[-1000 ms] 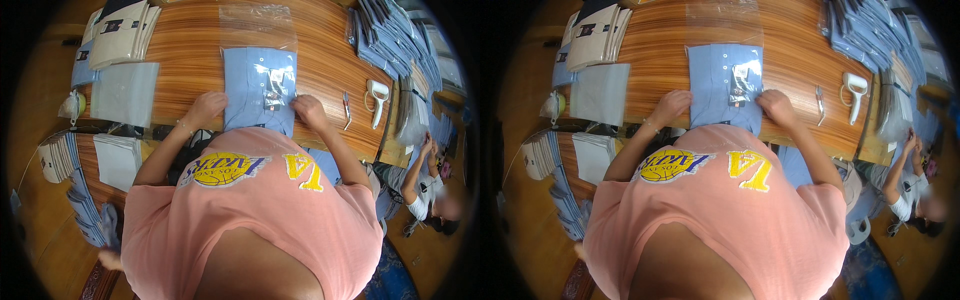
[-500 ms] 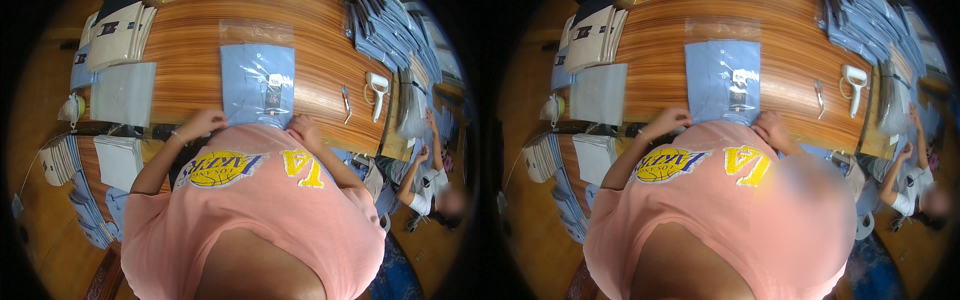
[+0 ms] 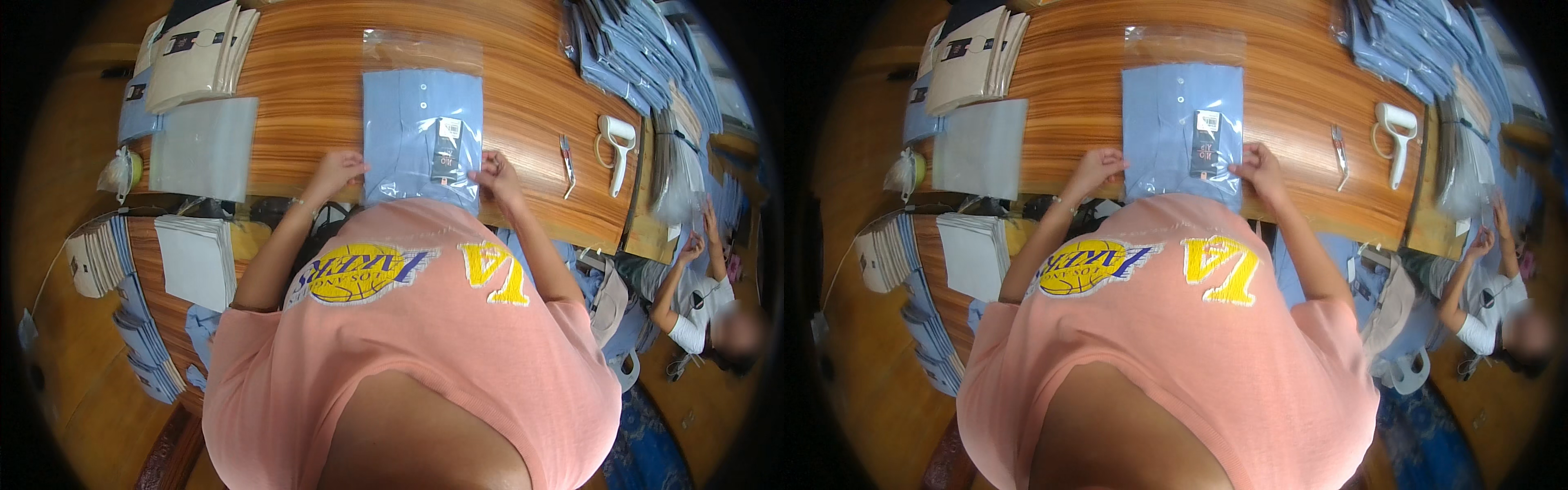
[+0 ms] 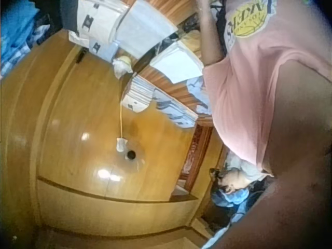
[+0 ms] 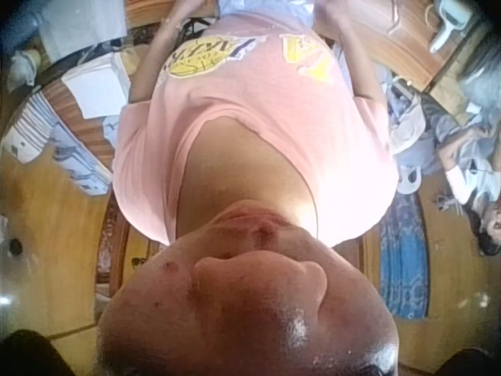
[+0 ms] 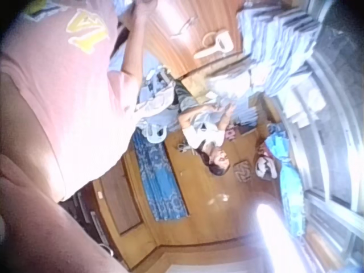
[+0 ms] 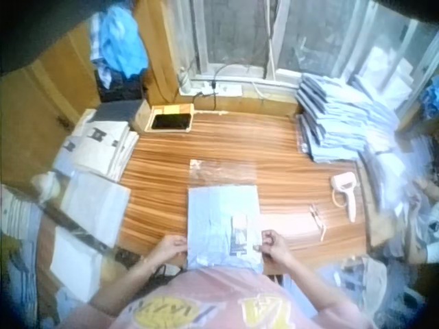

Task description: The person folds a light blue button-up shirt, attaches a tag, and slides it into a clear plastic bag. They stack the packaged shirt with others, tie the stack with a white string, and write a note in a book.

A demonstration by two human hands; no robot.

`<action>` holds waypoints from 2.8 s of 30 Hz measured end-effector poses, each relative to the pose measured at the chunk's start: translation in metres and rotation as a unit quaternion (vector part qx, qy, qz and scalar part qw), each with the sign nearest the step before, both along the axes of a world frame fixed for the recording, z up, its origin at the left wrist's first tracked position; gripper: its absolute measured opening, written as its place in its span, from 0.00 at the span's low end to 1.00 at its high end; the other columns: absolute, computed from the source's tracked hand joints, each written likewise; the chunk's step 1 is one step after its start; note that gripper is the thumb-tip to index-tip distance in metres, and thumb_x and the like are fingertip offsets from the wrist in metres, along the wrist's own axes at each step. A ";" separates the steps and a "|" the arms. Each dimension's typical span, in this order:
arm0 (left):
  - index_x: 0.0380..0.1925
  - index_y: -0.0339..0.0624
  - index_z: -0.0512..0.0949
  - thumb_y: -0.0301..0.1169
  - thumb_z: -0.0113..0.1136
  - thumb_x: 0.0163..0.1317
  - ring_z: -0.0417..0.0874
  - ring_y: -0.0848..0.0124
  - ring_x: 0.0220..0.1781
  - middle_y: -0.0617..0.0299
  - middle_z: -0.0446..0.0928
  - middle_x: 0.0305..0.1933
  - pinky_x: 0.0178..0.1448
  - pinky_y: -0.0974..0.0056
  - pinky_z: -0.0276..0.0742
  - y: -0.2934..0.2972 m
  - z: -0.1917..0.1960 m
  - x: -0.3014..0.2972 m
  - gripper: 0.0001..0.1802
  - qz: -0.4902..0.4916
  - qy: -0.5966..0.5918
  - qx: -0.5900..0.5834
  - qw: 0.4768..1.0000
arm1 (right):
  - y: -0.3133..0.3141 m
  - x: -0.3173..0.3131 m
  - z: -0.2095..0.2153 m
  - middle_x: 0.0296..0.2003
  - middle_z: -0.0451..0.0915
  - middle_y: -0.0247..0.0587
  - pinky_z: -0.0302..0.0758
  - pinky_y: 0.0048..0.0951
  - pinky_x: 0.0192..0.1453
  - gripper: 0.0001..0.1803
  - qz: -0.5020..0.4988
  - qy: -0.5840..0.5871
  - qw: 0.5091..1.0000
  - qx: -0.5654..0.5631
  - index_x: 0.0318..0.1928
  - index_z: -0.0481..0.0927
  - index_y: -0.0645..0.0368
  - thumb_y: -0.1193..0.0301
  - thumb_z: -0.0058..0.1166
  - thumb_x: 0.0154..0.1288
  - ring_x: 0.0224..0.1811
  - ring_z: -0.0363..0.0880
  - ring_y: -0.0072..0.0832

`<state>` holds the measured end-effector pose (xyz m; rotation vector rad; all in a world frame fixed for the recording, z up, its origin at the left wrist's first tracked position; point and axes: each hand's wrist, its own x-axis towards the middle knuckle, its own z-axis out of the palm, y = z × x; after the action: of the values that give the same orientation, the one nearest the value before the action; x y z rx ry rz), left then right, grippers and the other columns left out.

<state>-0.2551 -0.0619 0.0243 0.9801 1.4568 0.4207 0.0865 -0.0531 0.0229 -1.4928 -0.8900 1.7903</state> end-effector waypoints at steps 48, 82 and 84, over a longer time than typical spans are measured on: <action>0.58 0.32 0.61 0.28 0.62 0.56 0.81 0.68 0.31 0.60 0.81 0.29 0.37 0.65 0.77 0.037 0.012 -0.003 0.31 -0.032 0.031 0.089 0.995 | 0.055 -0.018 -0.005 0.19 0.75 0.31 0.63 0.15 0.15 0.16 0.105 -0.032 0.994 0.002 0.44 0.75 0.62 0.74 0.63 0.55 0.12 0.67 0.15; 0.64 0.35 0.56 0.41 0.61 0.55 0.49 0.48 0.72 0.42 0.50 0.70 0.72 0.49 0.48 -0.010 -0.011 0.071 0.41 -0.295 0.272 0.486 0.776 | 0.023 -0.084 0.040 0.29 0.74 0.43 0.66 0.39 0.41 0.05 0.174 -0.283 0.822 0.462 0.32 0.77 0.60 0.71 0.54 0.59 0.36 0.70 0.43; 0.65 0.34 0.55 0.42 0.60 0.56 0.47 0.48 0.73 0.42 0.49 0.70 0.72 0.49 0.47 -0.005 -0.014 0.076 0.41 -0.269 0.256 0.499 0.783 | 0.021 -0.083 0.040 0.30 0.74 0.42 0.66 0.39 0.41 0.05 0.181 -0.286 0.812 0.475 0.32 0.77 0.60 0.71 0.54 0.58 0.36 0.70 0.43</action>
<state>-0.1791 -0.0672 0.0103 2.4586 1.2823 0.5229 0.0033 -0.0317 0.0627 -1.1723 -2.0922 0.7602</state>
